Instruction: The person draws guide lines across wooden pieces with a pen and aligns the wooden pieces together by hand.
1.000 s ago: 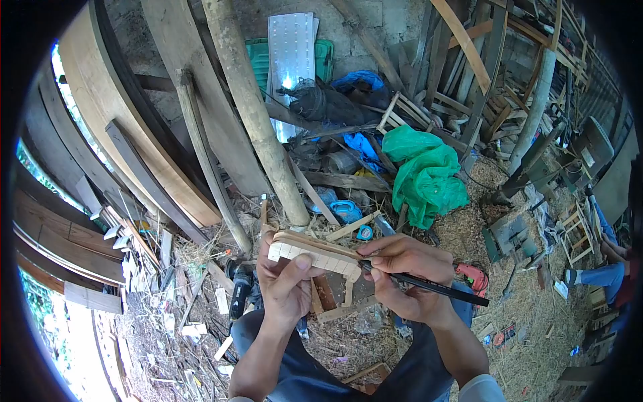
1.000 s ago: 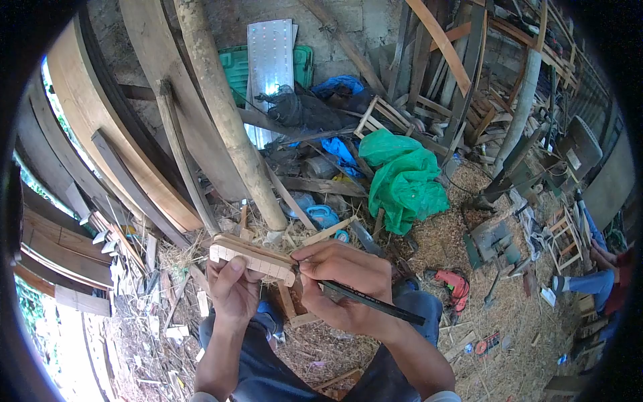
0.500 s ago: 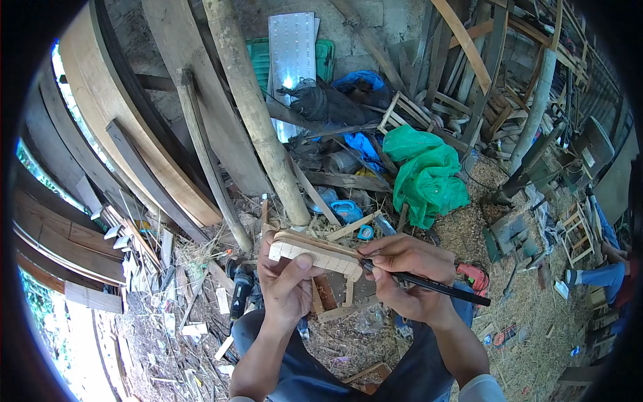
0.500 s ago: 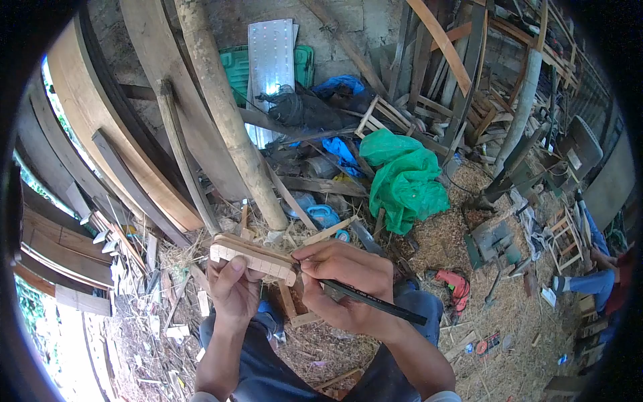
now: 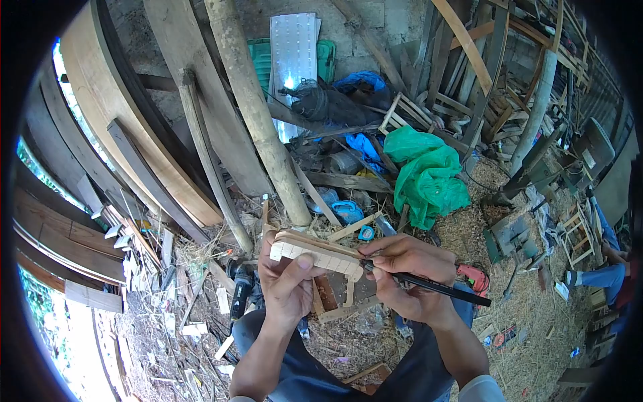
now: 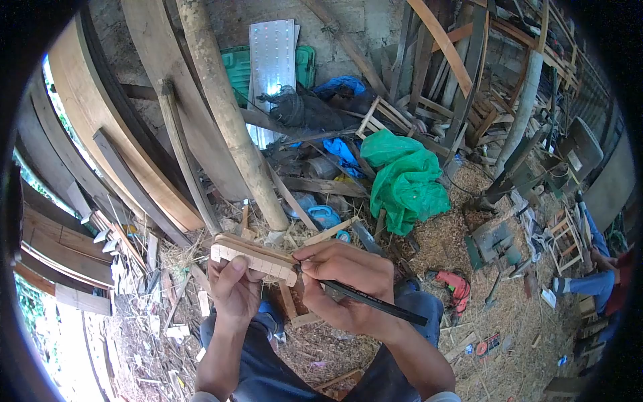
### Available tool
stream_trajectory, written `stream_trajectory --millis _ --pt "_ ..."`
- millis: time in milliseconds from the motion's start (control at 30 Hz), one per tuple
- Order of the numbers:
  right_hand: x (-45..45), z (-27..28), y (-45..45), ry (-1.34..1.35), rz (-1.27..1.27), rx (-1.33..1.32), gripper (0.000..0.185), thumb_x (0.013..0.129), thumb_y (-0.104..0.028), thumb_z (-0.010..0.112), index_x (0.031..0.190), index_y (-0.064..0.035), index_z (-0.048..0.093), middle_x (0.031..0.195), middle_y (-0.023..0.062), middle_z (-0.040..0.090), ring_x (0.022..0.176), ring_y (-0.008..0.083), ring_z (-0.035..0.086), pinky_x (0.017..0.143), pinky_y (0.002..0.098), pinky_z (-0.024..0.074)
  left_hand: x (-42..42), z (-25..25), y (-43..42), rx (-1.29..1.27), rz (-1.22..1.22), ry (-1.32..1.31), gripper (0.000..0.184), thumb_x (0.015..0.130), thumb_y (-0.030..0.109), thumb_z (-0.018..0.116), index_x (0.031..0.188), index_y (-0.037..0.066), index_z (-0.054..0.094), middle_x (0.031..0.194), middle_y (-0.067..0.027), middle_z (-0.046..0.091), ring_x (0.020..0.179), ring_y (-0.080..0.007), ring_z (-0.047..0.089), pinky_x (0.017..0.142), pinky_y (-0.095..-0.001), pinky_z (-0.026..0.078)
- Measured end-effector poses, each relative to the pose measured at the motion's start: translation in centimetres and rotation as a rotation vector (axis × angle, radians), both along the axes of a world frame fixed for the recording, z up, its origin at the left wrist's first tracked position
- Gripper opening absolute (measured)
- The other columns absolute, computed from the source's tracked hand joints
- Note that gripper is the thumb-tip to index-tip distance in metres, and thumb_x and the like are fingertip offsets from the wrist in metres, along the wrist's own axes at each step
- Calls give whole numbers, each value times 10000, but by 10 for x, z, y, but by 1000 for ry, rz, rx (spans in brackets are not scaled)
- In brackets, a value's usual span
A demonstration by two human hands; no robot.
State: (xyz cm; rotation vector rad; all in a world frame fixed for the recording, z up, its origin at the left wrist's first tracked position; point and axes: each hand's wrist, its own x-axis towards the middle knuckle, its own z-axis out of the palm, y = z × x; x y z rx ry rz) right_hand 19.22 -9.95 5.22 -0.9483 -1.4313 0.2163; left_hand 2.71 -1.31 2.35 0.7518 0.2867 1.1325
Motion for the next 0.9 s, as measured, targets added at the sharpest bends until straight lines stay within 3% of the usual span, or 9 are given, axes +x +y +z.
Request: stream_trajectory --millis 167,267,367,500,600,633,767,900 --pt "1 -3 0 -12 3 22 133 655 54 658 743 31 560 698 131 619 817 289 678 651 315 540 0 -1 1 4 -5 -2 336 787 -41 607 1016 34 373 957 -153 583 837 -245 665 697 -322 610" --pt "-1 -4 -2 152 11 -56 104 740 2 657 818 33 595 743 126 635 812 248 675 644 304 537 0 -2 1 11 -12 -7 322 791 -39 608 1021 23 392 971 -160 585 838 -242 664 703 -322 608" --pt "-2 -2 2 272 -79 -244 212 871 -104 597 1031 32 627 863 153 651 798 200 655 622 269 532 0 -6 4 21 -28 0 304 804 -27 607 1044 4 424 992 -169 586 861 -244 659 725 -328 602" --pt "-5 -10 1 231 27 -357 216 870 -95 605 1040 37 625 895 151 652 798 185 655 632 252 537 5 -8 2 19 -50 30 313 839 -11 582 1124 -23 455 1033 -167 582 944 -250 635 800 -357 578" --pt "-10 -15 2 419 114 -489 207 874 -87 609 1039 36 628 933 132 650 802 159 649 651 247 552 9 -6 2 5 -66 52 341 861 -11 555 1184 -29 446 1070 -158 573 984 -254 618 836 -375 562" --pt "-9 -15 2 479 118 -494 199 874 -82 609 1034 34 630 944 124 647 803 152 647 656 248 560 11 -6 2 -3 -76 52 377 867 -10 550 1225 -28 433 1092 -134 565 976 -233 619 827 -344 565" --pt "-8 -19 2 573 73 -501 187 876 -76 606 1025 34 633 947 114 643 798 149 643 667 262 575 14 -15 4 4 -55 94 368 877 9 548 1227 -23 436 1083 -102 566 952 -198 622 804 -321 571" --pt "-1 -32 3 580 16 -447 183 872 -77 611 1013 37 637 932 112 644 770 139 637 633 253 567 8 -19 14 -154 -39 111 312 902 105 539 1190 5 471 1017 -65 580 924 -164 623 809 -298 556"
